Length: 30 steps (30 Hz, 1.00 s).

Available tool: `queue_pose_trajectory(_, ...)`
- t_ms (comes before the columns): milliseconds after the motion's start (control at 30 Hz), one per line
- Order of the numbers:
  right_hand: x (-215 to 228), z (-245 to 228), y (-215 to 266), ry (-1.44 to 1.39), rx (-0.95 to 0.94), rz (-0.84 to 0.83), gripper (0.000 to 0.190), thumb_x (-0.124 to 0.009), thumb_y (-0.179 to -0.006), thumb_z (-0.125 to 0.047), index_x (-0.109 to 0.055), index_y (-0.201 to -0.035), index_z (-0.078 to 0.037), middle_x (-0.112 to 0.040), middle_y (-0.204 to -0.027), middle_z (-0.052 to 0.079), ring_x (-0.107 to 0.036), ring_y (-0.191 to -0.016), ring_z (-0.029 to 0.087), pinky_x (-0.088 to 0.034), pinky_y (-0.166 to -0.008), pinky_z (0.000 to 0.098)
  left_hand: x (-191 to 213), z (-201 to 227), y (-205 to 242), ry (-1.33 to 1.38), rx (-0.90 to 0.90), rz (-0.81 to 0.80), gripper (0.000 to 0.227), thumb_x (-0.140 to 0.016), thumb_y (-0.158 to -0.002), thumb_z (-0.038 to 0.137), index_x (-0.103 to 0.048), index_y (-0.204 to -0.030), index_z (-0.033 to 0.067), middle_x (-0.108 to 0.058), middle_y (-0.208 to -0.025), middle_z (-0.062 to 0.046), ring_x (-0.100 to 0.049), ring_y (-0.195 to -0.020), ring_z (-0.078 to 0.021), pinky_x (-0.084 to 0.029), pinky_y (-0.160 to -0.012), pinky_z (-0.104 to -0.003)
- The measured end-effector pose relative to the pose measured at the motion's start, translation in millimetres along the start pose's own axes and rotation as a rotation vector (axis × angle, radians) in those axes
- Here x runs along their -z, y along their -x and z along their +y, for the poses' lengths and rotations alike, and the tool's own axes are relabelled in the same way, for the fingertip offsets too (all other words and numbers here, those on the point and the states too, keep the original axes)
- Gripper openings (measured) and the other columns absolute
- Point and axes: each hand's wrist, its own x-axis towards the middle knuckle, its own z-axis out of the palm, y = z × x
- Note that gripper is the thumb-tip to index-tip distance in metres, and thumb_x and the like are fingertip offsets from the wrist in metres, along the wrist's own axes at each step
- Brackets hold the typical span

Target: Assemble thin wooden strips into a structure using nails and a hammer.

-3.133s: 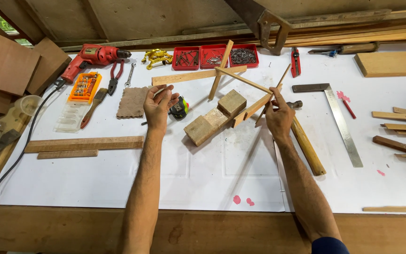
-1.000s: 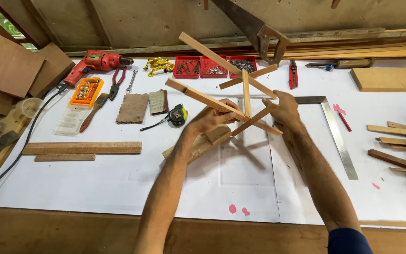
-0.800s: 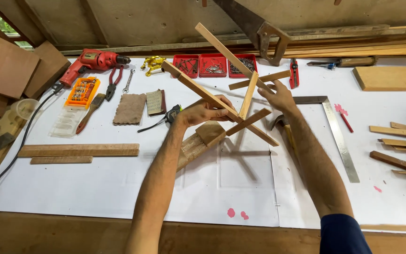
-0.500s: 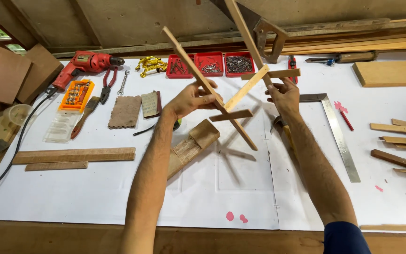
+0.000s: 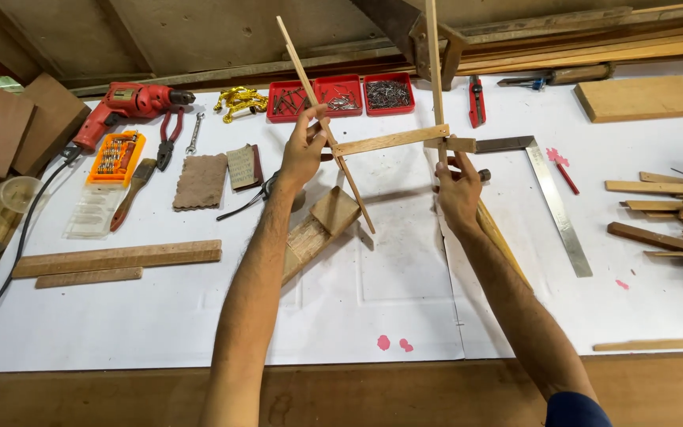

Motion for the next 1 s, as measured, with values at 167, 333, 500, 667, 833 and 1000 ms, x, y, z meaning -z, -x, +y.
queue_pose_trajectory(167, 7.0, 9.5, -4.5, 0.012, 0.003, -0.006, 0.053, -0.063, -0.103, -0.011, -0.051, -0.154, -0.018, -0.065, -0.12, 0.005, -0.063, -0.09, 0.012, -0.06, -0.067, 0.0295, -27.4, 53.6, 24.2, 0.079, 0.201, 0.133, 0.053, -0.045, -0.104, 0.019, -0.031, -0.155, 0.0159, -0.062, -0.141, -0.018, -0.067, -0.114, -0.0261, -0.058, -0.099, -0.045)
queue_pose_trajectory(333, 3.2, 6.5, -5.5, -0.028, -0.015, -0.01, 0.053, -0.063, -0.103, -0.011, -0.051, -0.153, -0.019, -0.063, -0.124, 0.005, -0.064, -0.093, 0.012, -0.063, -0.07, 0.0294, -46.6, 31.0, 81.2, 0.089, 0.002, 0.16, 0.065, -0.047, -0.113, 0.023, -0.022, -0.169, -0.0005, -0.024, -0.176, -0.026, -0.039, -0.152, -0.0318, -0.038, -0.125, -0.054)
queue_pose_trajectory(500, 2.0, 15.2, -4.7, -0.019, -0.047, -0.006, 0.054, -0.062, -0.103, -0.012, -0.048, -0.154, -0.02, -0.064, -0.125, 0.005, -0.066, -0.096, 0.011, -0.064, -0.072, 0.0286, -84.7, 134.7, 97.0, -0.501, 0.529, -0.044, 0.13, -0.085, -0.073, 0.042, 0.003, -0.16, 0.0055, -0.037, -0.15, -0.027, -0.062, -0.123, -0.0356, -0.052, -0.108, -0.05)
queue_pose_trajectory(667, 12.1, 1.1, 2.9, -0.015, -0.038, 0.001, 0.054, -0.062, -0.102, -0.011, -0.049, -0.154, -0.018, -0.063, -0.123, 0.006, -0.065, -0.091, 0.013, -0.062, -0.069, 0.0287, -80.7, 50.1, 79.7, -0.595, 0.087, 0.135, 0.124, -0.086, -0.069, 0.015, -0.004, -0.162, 0.0062, -0.038, -0.157, -0.025, -0.056, -0.132, -0.0401, -0.056, -0.104, -0.048)
queue_pose_trajectory(833, 23.1, 15.9, -6.8, -0.031, -0.021, -0.01, 0.051, -0.062, -0.102, -0.011, -0.052, -0.152, -0.015, -0.064, -0.122, 0.008, -0.063, -0.086, 0.014, -0.061, -0.067, 0.029, -58.4, 59.5, 71.5, -0.499, 0.012, 0.016, 0.115, -0.08, -0.073, -0.003, -0.011, -0.164, 0.0156, -0.035, -0.16, -0.026, -0.049, -0.14, -0.0423, -0.056, -0.097, -0.041)
queue_pose_trajectory(1000, 8.8, 7.9, 0.2, -0.029, 0.026, -0.003, 0.045, -0.061, -0.107, -0.014, -0.053, -0.152, -0.013, -0.064, -0.117, 0.009, -0.066, -0.084, 0.012, -0.062, -0.065, 0.0286, -57.9, 53.1, 75.3, -0.471, 0.009, 0.015, 0.103, -0.075, -0.078, -0.002, -0.017, -0.161, 0.0144, -0.038, -0.159, -0.023, -0.048, -0.143, -0.0393, -0.057, -0.096, -0.038)
